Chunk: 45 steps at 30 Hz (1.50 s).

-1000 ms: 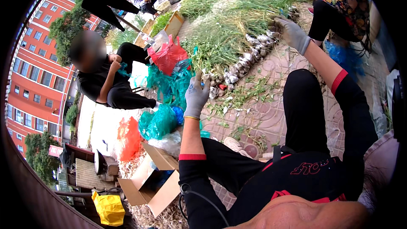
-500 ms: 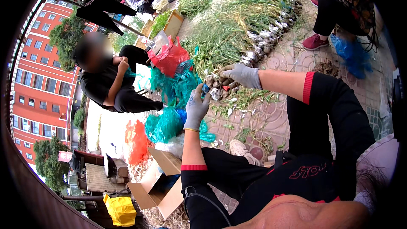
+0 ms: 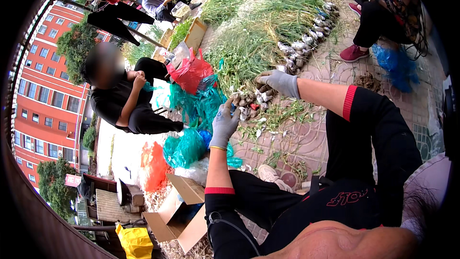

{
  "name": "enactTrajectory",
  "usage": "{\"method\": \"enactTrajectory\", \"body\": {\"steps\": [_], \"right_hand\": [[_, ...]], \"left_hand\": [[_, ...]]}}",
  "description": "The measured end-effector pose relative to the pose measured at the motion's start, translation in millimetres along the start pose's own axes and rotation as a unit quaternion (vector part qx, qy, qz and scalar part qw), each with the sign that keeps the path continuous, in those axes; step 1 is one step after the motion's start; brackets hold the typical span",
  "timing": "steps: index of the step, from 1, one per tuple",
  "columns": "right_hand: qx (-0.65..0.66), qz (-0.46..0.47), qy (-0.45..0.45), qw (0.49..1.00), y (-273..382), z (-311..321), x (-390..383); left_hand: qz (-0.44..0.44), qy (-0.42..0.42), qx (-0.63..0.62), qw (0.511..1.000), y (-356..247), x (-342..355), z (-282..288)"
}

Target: The person sits on the ground outdoors, wearing gloves, and cleans garlic bulbs by hand. They remove the dry outer skins and trim the roots and stems, placing the cleaned bulbs into a green mesh bag.

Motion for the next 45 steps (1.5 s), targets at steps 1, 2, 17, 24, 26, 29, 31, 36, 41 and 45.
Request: {"method": "enactTrajectory", "body": {"steps": [1, 2, 17, 24, 26, 29, 31, 36, 41, 45], "right_hand": [[-0.007, 0.002, -0.011, 1.0, 0, 3, 1], [-0.015, 0.004, -0.023, 1.0, 0, 10, 1], [0.039, 0.007, -0.081, 0.996, 12, 47, 1], [0.024, -0.006, -0.078, 0.997, 12, 54, 1], [0.021, -0.006, -0.066, 0.998, 10, 55, 3], [0.013, -0.007, -0.05, 0.999, 9, 50, 4], [0.01, -0.004, -0.061, 0.998, 8, 44, 4], [0.0, -0.018, -0.062, 0.998, -1, 65, 12], [-0.084, 0.0, -0.111, 0.99, -3, 66, 12], [-0.05, 0.002, -0.102, 0.994, -6, 63, 8]], "left_hand": [[0.002, 0.002, -0.001, 1.0, 1, -1, 0], [0.002, 0.004, -0.003, 1.0, 0, 0, 0], [0.003, 0.039, 0.005, 0.999, 6, -17, -3], [-0.03, 0.081, 0.002, 0.996, 0, -13, -16], [-0.038, 0.086, 0.0, 0.996, -4, -13, -17], [-0.029, 0.101, -0.006, 0.994, -3, -13, -17], [-0.026, 0.106, -0.003, 0.994, -1, -15, -17], [-0.026, 0.115, 0.007, 0.993, -12, -11, -17], [-0.014, 0.188, 0.007, 0.982, -5, -12, -37], [0.008, 0.236, 0.025, 0.971, -15, -13, -37]]}}
Point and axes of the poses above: each hand's wrist, its own x-axis towards the middle knuckle, its own z-axis out of the back of the hand, y = z × x, the point moved 7 cm from there along x, towards the middle knuckle, and after that the axes turned 12 degrees about y, right-handed, at the moved point
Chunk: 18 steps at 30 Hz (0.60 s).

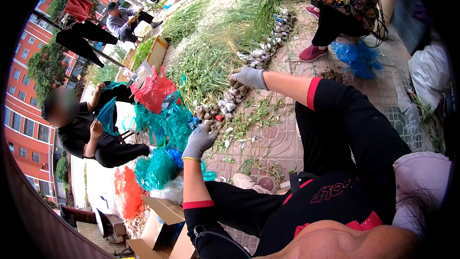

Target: The person sits on the ground outdoors, wearing gloves, and cleans garlic bulbs by hand. They remove the dry outer skins and trim the roots and stems, placing the cleaned bulbs into a green mesh bag.

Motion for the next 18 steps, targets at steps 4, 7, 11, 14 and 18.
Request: {"method": "enactTrajectory", "body": {"steps": [4, 7, 11, 14, 18], "right_hand": [[-0.027, 0.007, 0.006, 1.0, 5, -2, -5], [-0.055, 0.012, -0.017, 0.998, 9, 7, -2], [-0.115, 0.022, -0.041, 0.992, 15, 16, -14], [-0.186, 0.013, -0.058, 0.981, 5, 43, -13], [-0.102, -0.109, -0.036, 0.988, 9, 50, -18]], "left_hand": [[0.009, 0.003, 0.024, 1.0, -2, -1, 3], [-0.003, -0.025, 0.027, 0.999, 3, 0, 4], [-0.007, -0.015, 0.009, 1.0, 15, -3, -4], [0.021, 0.002, -0.021, 1.0, 33, 0, -15], [0.016, -0.012, 0.007, 1.0, 43, -22, -6]]}}
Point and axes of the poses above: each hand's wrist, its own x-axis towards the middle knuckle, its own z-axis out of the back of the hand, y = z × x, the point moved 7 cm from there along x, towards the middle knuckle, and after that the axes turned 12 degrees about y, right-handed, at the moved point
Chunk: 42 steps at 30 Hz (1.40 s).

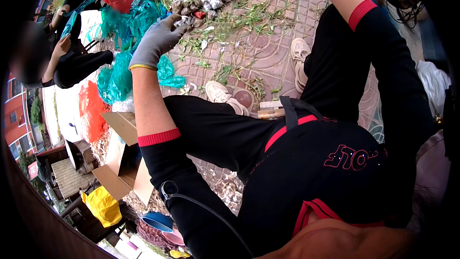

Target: The person sits on the ground outdoors, wearing gloves, and cleans garlic bulbs by hand. They remove the dry outer skins and trim the roots and stems, placing the cleaned bulbs into a green mesh bag.

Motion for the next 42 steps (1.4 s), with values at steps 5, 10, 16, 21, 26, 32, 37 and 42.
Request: {"method": "enactTrajectory", "body": {"steps": [5, 10, 16, 21, 26, 32, 37, 42], "right_hand": [[-0.045, 0.019, -0.029, 0.998, -5, 25, -25], [-0.067, 0.024, -0.059, 0.996, -19, 55, -40], [-0.13, 0.031, -0.074, 0.988, -29, 71, -40], [-0.235, 0.027, -0.099, 0.967, -56, 99, -32], [-0.384, 0.036, -0.116, 0.915, -95, 137, -1], [-0.533, 0.012, -0.122, 0.837, -179, 183, 42], [-0.608, -0.004, -0.11, 0.786, -259, 196, 76], [-0.635, -0.072, -0.16, 0.753, -283, 205, 82]], "left_hand": [[0.017, 0.043, 0.001, 0.999, 7, 3, -14], [-0.005, 0.058, 0.006, 0.998, -12, 27, -13], [-0.024, 0.039, 0.028, 0.999, -30, 30, -7], [-0.027, 0.027, -0.024, 0.999, -35, 13, -1], [-0.014, -0.001, -0.049, 0.999, -39, -14, 0], [0.026, 0.007, 0.003, 1.0, -23, -10, -6], [0.075, 0.058, -0.05, 0.994, -24, -7, -16], [0.109, 0.069, -0.058, 0.99, -17, 13, -17]]}}
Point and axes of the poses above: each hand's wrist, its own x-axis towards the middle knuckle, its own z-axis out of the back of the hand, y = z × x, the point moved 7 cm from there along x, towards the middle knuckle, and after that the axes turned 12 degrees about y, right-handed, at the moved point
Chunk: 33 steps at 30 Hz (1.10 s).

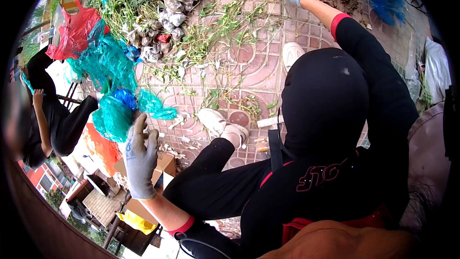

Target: The person sits on the ground outdoors, wearing gloves, and cleans garlic bulbs by hand. They remove the dry outer skins and trim the roots and stems, placing the cleaned bulbs into a green mesh bag.

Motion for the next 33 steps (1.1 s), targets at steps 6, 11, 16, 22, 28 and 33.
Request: {"method": "enactTrajectory", "body": {"steps": [6, 11, 16, 22, 28, 33], "right_hand": [[0.246, 0.047, 0.042, 0.967, -1, 10, 12], [0.274, 0.221, 0.025, 0.936, 15, 32, -9], [-0.045, 0.426, -0.042, 0.903, 26, 21, -38], [-0.001, 0.35, -0.081, 0.933, 57, 47, 11], [0.0, 0.277, -0.016, 0.961, 84, 20, 65], [-0.009, 0.269, 0.001, 0.963, 91, 9, 73]], "left_hand": [[0.016, 0.016, -0.01, 1.0, 1, 18, 4], [-0.002, 0.013, 0.023, 1.0, -7, 32, 9], [-0.027, 0.01, 0.037, 0.999, -19, 35, 10], [0.004, 0.026, 0.027, 0.999, -14, 37, 5], [0.078, 0.031, -0.023, 0.996, -3, 30, -1], [0.08, 0.034, -0.007, 0.996, 0, 12, -7]]}}
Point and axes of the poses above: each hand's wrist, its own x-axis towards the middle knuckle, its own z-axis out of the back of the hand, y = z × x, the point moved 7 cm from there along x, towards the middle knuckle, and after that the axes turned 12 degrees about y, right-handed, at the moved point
